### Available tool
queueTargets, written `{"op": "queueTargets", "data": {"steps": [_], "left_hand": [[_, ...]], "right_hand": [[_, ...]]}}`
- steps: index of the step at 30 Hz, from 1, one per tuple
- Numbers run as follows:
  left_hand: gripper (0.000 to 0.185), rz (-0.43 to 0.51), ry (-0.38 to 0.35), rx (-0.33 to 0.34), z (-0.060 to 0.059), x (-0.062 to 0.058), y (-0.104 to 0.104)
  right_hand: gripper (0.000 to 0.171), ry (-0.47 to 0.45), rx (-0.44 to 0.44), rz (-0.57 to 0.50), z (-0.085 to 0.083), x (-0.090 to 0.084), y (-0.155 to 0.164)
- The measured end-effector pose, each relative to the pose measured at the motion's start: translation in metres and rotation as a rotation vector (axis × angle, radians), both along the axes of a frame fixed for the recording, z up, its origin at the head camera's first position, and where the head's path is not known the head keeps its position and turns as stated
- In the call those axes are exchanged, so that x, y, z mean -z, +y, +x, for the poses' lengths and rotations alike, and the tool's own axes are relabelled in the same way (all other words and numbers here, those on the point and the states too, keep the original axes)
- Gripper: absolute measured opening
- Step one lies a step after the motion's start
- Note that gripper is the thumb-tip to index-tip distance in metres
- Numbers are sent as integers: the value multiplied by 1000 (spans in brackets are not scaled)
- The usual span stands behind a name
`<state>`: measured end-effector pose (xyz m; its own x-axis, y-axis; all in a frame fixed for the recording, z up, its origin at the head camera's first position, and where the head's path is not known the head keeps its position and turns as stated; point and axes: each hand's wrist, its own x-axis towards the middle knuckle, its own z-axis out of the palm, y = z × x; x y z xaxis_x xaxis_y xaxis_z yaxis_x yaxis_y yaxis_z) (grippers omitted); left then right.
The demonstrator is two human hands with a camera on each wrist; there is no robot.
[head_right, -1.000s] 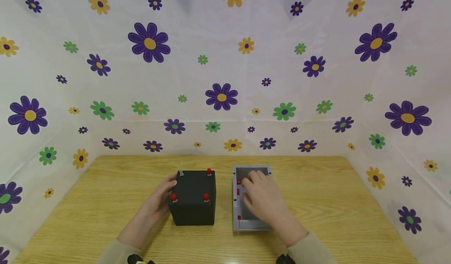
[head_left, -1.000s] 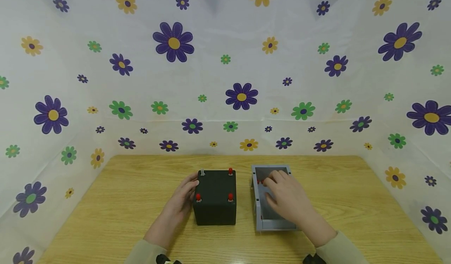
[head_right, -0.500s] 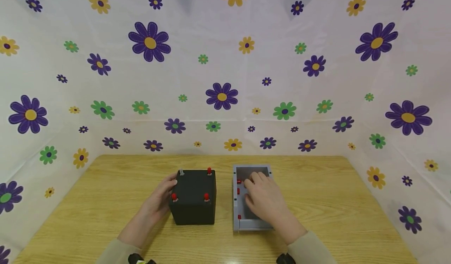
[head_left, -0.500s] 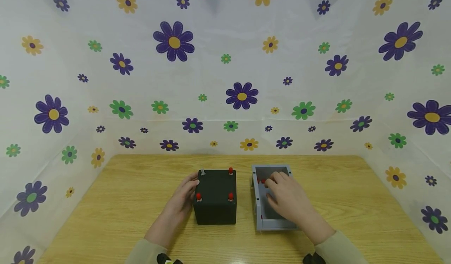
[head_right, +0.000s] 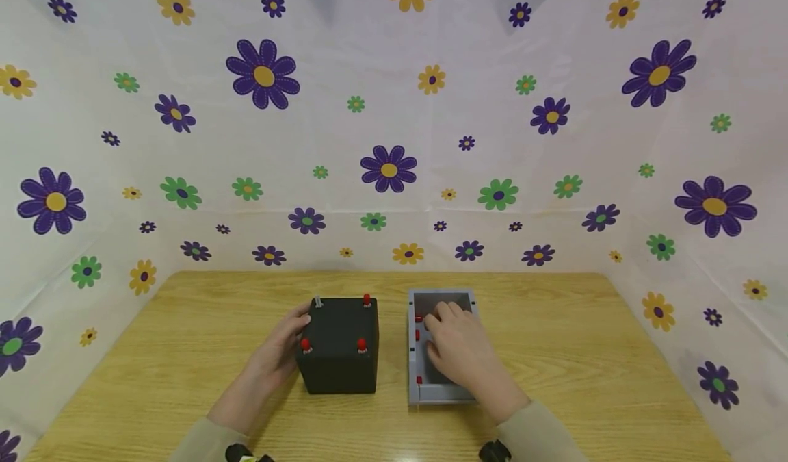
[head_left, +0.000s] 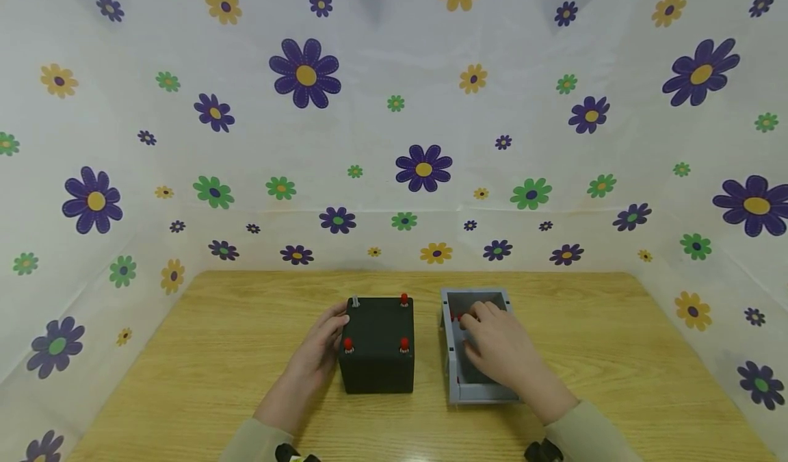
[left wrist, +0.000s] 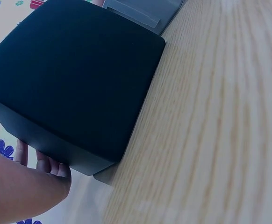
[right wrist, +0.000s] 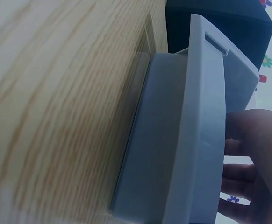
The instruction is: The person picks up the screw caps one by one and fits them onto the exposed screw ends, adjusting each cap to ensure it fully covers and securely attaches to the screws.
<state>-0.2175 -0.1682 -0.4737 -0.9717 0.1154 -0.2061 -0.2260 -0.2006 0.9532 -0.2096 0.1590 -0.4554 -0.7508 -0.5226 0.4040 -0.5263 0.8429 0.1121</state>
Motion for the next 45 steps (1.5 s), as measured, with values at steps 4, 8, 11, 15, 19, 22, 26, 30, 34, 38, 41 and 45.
{"op": "queueTargets", "data": {"steps": [4,8,11,15,19,22,26,30,34,38,41,45], "left_hand": [[62,10,-3,-1,-1,1,1],[62,19,-1,-6,-1,1,1],[60,23,4,-13,-2,2,1],[58,34,6,-23,-2,3,1],[58,41,8,-25,-1,3,1],[59,42,11,-12,1,2,1],[60,48,15,1,1,2,1],[59,48,15,-9,0,4,1],[60,39,15,-12,1,3,1],[61,30,15,-19,2,3,1],[61,26,15,-18,3,2,0],[61,39,18,-13,3,2,0]], "right_hand": [[26,-36,23,12,-2,0,-2],[30,-88,48,27,-4,1,-3],[30,-112,56,26,-6,2,-4],[30,-127,61,26,-8,3,-6],[31,-147,64,24,-10,3,-8],[32,-153,62,22,-11,2,-10],[32,-159,60,33,-12,2,-12],[33,-175,59,41,-14,3,-13],[34,-170,58,52,-15,4,-13],[34,-160,53,57,-16,4,-12],[34,-167,51,58,-16,4,-13],[34,-186,55,63,-17,4,-15]]}}
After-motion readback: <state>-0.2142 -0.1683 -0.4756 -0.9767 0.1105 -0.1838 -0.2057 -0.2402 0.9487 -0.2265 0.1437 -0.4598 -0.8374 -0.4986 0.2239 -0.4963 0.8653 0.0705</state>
